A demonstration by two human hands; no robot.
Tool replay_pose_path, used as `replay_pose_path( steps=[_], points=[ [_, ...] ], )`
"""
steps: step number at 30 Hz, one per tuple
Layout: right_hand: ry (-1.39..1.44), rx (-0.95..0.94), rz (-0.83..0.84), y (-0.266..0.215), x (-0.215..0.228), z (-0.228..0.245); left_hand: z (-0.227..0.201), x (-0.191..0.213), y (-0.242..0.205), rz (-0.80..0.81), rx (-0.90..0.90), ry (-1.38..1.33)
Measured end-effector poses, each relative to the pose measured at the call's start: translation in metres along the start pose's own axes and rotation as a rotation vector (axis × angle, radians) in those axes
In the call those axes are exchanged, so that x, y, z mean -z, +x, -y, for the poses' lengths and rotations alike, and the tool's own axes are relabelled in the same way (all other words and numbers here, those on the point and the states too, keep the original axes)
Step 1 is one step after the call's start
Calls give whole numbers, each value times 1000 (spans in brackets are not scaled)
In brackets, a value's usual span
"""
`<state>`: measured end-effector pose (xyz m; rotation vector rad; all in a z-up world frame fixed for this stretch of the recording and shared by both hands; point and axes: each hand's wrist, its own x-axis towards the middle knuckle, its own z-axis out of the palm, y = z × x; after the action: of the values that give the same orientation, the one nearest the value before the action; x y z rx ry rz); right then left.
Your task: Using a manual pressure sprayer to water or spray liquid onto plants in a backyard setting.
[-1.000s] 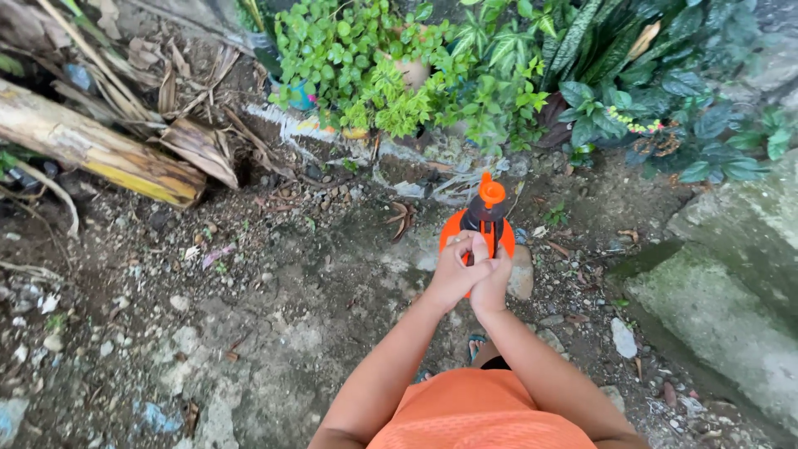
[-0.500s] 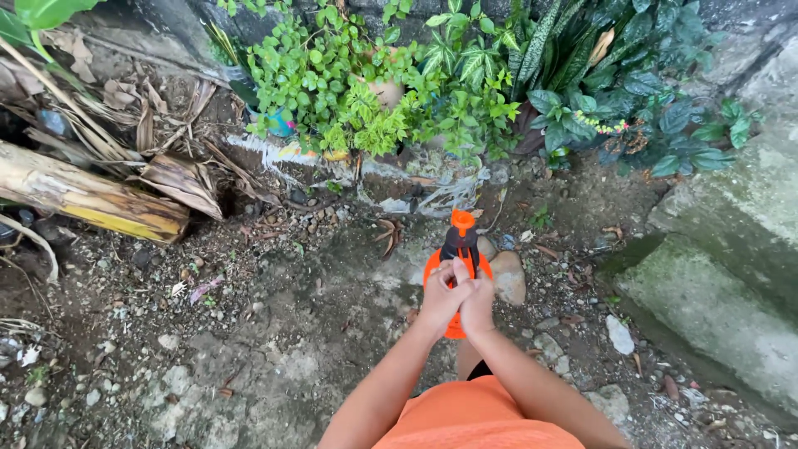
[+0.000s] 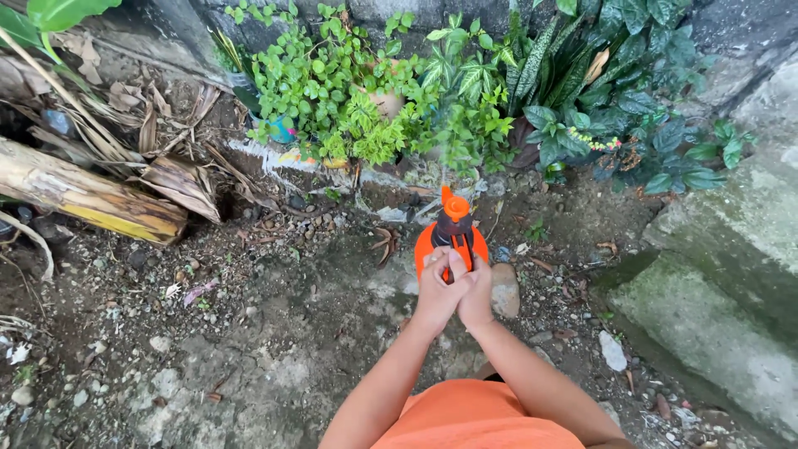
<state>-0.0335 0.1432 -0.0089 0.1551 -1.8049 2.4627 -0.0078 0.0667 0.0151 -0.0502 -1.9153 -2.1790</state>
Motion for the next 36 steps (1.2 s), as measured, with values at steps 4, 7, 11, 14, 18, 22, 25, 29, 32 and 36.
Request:
replay_pose_path(
  steps=[4,7,11,14,18,22,25,29,32,36],
  points=[
    [-33,-12,39,8,10,1,21,-9,7,-22,46,-37],
    [-79,-57,13,11,21,-14,29,-14,7,-46,34,-27],
    [-127,-55,-36,11,30,-17,32,-20,9,-37,86,-65],
    [-139,-68,-76,12,33,-8,28,-28,13,-11,118,-66],
    [-38,10,-87,9,32,11,15,-35,16,65,109,23],
    [27,14,-112,5,33,29,18,-39,18,136,-20,90],
    [-306,-28,-213,5,38,28,21,-42,19,183,15,-26],
    [-73,-4,-193,3,42,16,25,-43,15,202,102,-122],
    [-89,-22,-204,0,48,-2,30,-39,11,189,163,-161],
    [-115,-79,-221,-7,44,-17,47,-28,5,138,170,-122]
  ],
)
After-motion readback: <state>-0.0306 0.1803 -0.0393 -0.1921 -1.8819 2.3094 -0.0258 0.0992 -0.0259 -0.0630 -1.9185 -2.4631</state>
